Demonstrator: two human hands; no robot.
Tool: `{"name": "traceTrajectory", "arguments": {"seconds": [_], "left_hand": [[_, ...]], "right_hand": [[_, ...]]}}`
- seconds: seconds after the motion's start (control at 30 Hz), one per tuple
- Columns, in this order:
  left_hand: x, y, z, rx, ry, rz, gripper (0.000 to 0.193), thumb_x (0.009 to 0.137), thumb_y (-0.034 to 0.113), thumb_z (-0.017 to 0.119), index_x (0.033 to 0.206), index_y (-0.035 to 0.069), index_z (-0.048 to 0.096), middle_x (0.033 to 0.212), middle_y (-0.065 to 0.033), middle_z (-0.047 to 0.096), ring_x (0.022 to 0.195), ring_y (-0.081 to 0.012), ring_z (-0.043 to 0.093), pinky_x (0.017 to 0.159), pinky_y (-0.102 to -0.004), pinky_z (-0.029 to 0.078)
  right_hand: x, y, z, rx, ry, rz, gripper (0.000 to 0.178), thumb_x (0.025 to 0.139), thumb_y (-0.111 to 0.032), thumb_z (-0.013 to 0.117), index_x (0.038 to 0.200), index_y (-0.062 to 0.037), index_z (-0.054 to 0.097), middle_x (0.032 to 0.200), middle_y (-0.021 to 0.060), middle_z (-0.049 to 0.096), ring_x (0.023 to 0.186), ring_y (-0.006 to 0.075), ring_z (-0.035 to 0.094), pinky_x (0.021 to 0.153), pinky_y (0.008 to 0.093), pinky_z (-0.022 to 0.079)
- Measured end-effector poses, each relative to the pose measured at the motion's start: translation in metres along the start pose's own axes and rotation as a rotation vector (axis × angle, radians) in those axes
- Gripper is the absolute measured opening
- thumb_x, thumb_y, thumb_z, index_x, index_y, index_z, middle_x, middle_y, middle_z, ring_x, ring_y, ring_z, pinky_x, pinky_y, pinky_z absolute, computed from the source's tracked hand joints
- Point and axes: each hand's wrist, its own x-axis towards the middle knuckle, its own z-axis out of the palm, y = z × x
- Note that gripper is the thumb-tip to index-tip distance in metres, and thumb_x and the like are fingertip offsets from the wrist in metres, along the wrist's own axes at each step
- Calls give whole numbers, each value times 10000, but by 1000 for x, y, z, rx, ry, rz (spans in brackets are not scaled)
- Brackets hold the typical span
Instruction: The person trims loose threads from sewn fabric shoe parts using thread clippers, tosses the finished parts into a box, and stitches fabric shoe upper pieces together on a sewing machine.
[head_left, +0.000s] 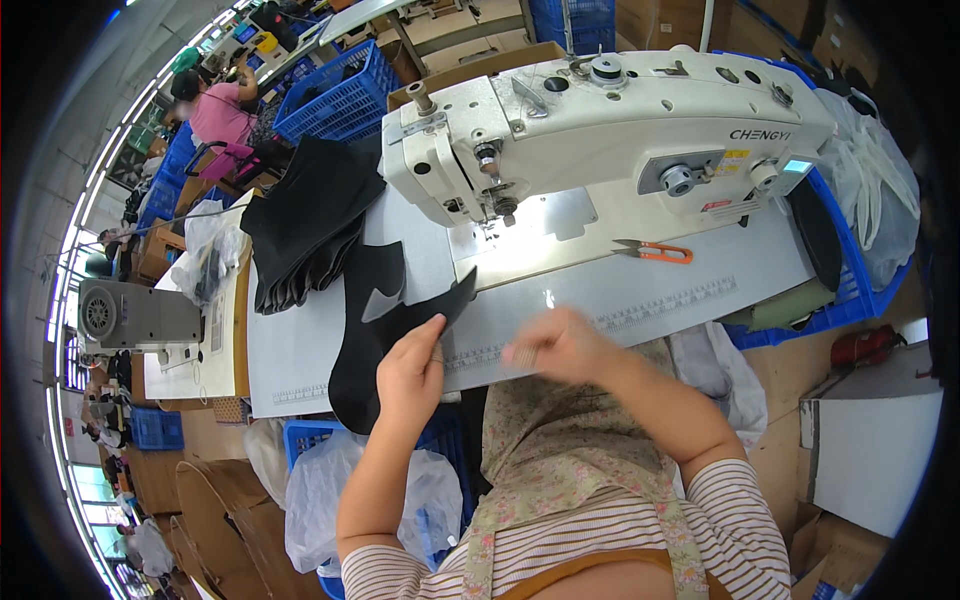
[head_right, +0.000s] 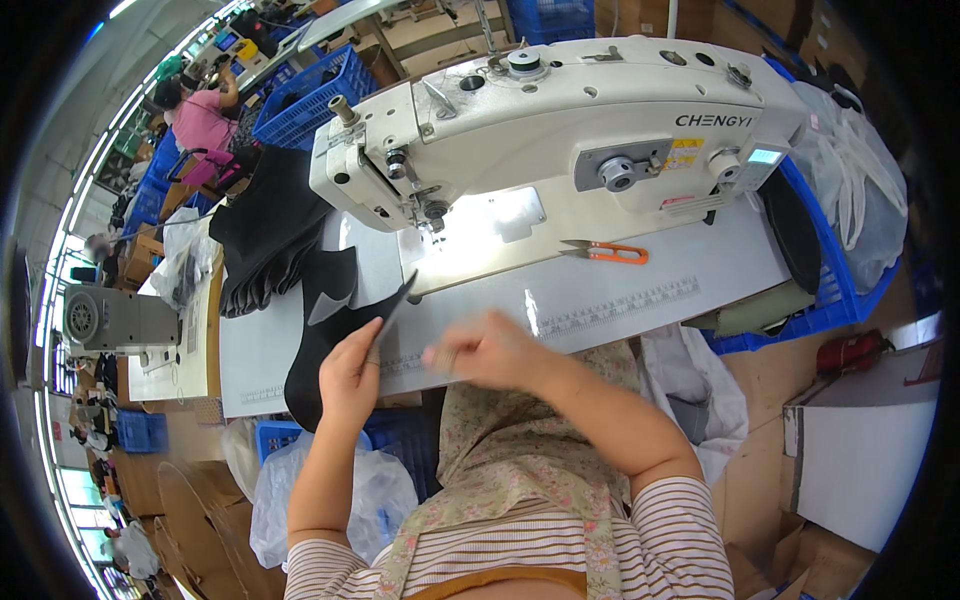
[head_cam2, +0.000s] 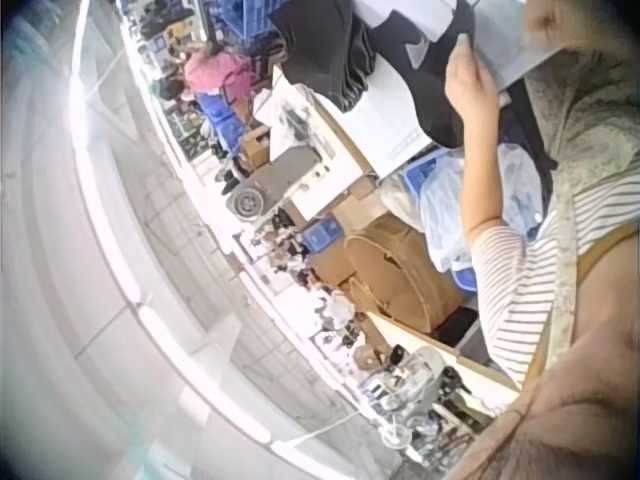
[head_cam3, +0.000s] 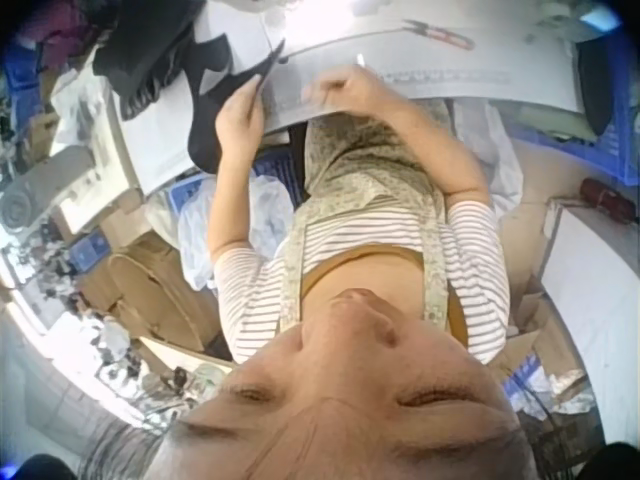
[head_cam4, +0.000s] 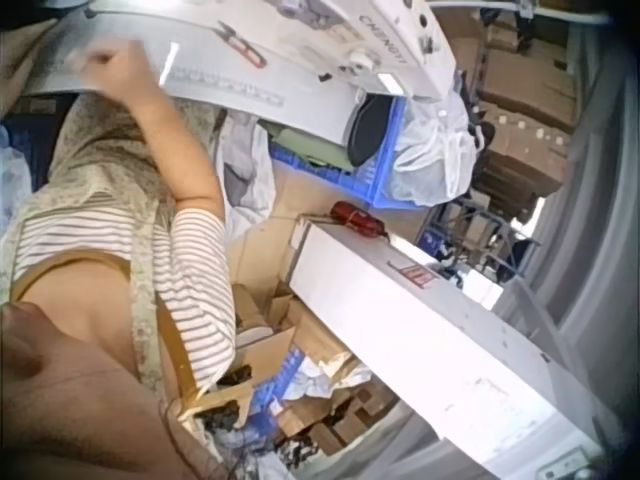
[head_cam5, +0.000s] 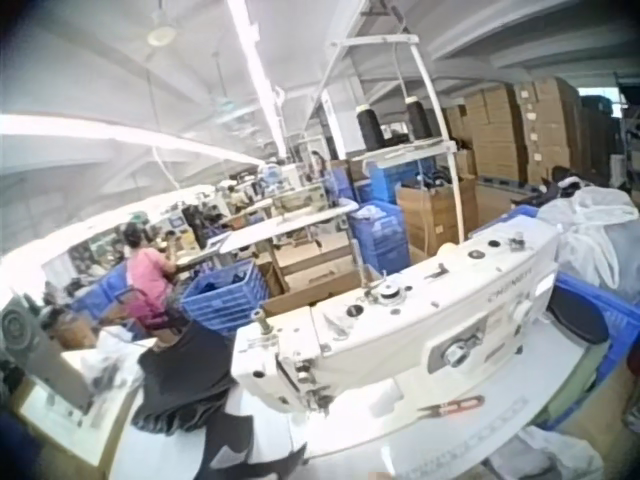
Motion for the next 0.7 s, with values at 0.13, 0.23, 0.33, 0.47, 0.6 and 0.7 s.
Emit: {"name": "traceTrajectory", "arguments": {"seconds": [0.13,0.23,0.33,0.47,0.6,0.7], "left_hand": [[-1,-5,19,-40,-54,84,298,763,-32,566,1044,16,652,1077,-132,657,969,-292,636,816,-353,518],[4,-4,30,-5,-128,124,287,764,-22,565,1035,12,651,1108,-136,645,1011,-295,618,833,-361,511],[11,2,39,-23,-206,123,299,761,-8,574,1049,18,648,1135,-143,632,1049,-300,601,865,-366,496],[33,17,32,35,-329,193,286,764,78,641,1042,11,654,1089,-157,643,972,-304,625,825,-363,502],[86,-13,50,-24,-228,-113,266,771,155,675,956,-35,654,894,-157,664,781,-276,637,707,-341,496],[117,-41,87,-122,-53,-194,214,768,139,647,881,-43,644,800,-158,646,710,-264,621,664,-335,484]], "right_hand": [[25,25,-43,-272,326,195,177,820,-186,657,719,-43,633,641,79,578,572,220,539,556,326,443],[28,45,-41,-431,381,70,137,817,-157,651,839,-22,650,802,90,634,742,227,597,659,324,480],[25,54,-32,-515,442,-142,131,748,-107,648,859,-36,650,854,88,643,822,279,598,708,375,486],[22,63,-32,-524,474,-151,116,752,-71,635,864,-50,661,875,87,650,847,286,596,740,388,485],[22,62,-32,-452,472,-88,120,787,-67,635,903,-60,665,913,74,644,889,256,588,748,350,486],[21,65,-33,-457,443,-99,114,789,-71,633,898,-60,666,905,70,648,884,257,590,760,352,484]]}}
